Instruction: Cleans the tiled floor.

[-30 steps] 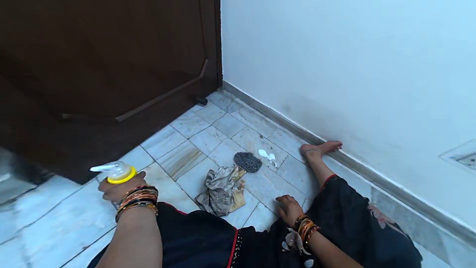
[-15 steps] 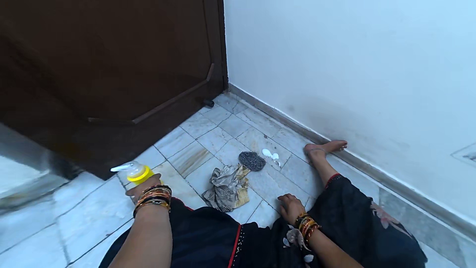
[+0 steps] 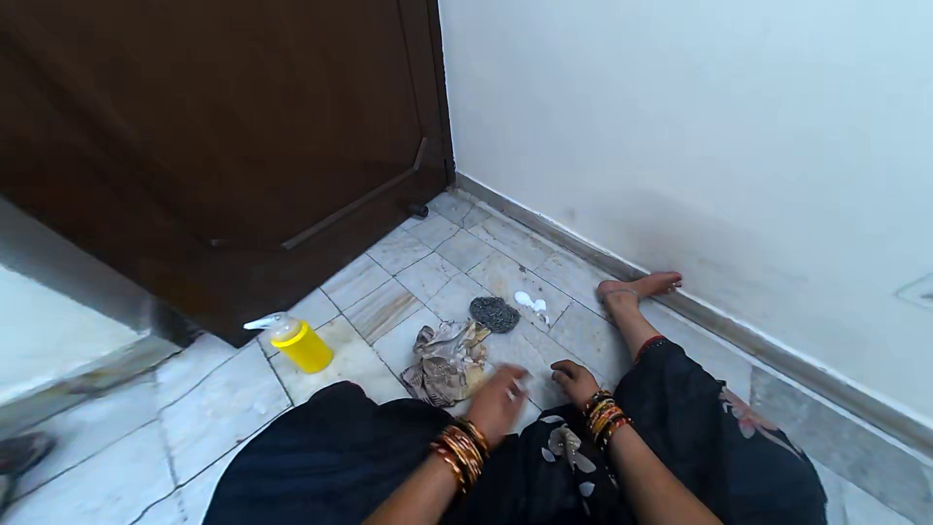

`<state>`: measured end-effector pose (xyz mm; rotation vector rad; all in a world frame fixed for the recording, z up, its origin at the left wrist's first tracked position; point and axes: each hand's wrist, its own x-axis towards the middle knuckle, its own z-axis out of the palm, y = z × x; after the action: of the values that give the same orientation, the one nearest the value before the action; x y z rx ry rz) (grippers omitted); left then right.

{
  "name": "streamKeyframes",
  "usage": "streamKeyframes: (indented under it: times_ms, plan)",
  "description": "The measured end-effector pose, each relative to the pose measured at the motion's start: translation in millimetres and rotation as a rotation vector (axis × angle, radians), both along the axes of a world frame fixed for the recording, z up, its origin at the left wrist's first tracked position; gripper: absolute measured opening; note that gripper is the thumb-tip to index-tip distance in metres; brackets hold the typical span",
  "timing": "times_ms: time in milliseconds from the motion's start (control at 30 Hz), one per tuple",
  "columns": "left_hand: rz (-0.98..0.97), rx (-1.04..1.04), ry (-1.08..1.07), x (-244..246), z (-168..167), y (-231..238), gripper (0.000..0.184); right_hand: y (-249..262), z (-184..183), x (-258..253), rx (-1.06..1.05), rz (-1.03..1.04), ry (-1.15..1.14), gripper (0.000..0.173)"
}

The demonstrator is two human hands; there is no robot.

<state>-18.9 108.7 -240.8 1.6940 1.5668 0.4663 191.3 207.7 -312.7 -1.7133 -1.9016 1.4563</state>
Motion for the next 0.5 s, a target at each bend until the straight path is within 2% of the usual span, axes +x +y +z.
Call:
streamKeyframes:
  times_ms: [67,133,233,333,500]
  plan:
    - [-0.369,-0.114,0.070,47,-13,-19,0.040,-1,0,3,-0.022,-0.073,0.079,0.036]
    - [-0.528,-0.197,0.177,74,-15,-33,0.045,-4,2,5,-0.031,-0.102,0.109,0.036]
    - [-0.409,-0.264,0.264,80,-4,-37,0.059,-8,4,6,-0.024,-0.101,0.104,0.036]
    - [-0.293,-0.310,0.430,74,2,-41,0.059,-7,4,5,-0.023,-0.088,0.090,0.037]
    - [-0.410,-0.398,0.413,73,11,-46,0.053,-6,21,-6,-0.079,-0.125,0.126,0.036]
